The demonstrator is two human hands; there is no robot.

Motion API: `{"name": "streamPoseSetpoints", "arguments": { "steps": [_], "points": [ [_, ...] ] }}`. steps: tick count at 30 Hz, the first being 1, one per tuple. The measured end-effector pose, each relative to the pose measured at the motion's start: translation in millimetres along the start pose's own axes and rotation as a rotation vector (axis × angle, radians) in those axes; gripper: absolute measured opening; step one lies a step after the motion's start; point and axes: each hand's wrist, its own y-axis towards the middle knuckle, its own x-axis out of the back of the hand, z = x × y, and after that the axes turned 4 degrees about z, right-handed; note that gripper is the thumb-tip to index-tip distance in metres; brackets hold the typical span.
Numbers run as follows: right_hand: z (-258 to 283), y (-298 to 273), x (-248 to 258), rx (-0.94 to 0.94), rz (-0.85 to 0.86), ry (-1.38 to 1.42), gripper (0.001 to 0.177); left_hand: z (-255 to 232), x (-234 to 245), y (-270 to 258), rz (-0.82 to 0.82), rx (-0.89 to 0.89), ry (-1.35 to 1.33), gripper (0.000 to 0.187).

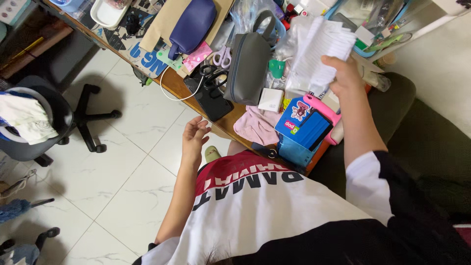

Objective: The person organizes a cluttered desk by placing a folded white cloth into a blue pencil case and zipping it closed. They then move a cardboard box, handle a roll of tape, and wrap a white charging cable around a green cable winder, followed by wrapping another cable around a red winder.

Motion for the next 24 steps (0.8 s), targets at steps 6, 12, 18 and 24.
{"name": "streamPoseSetpoints", "arguments": {
  "steps": [6,12,18,24],
  "points": [
    [-48,46,3,0.218,-0.217,-0.951,0.053,3,-1,7,0.000,-0.047,0.009,0.035],
    [4,3,-34,0.123,-0.134,-0.647,0.049,-7,-36,14,0.070,-0.252,-0.019,0.042],
    [26,-65,-100,-0.069,0.165,-0.303,0.053,-32,-124,32,0.438,-0.340,-0.118,0.053],
    [6,-98,-145,-0.117,0.345,-0.201,0.050,-46,-165,45,0.356,-0.108,-0.209,0.029]
  ]
}}
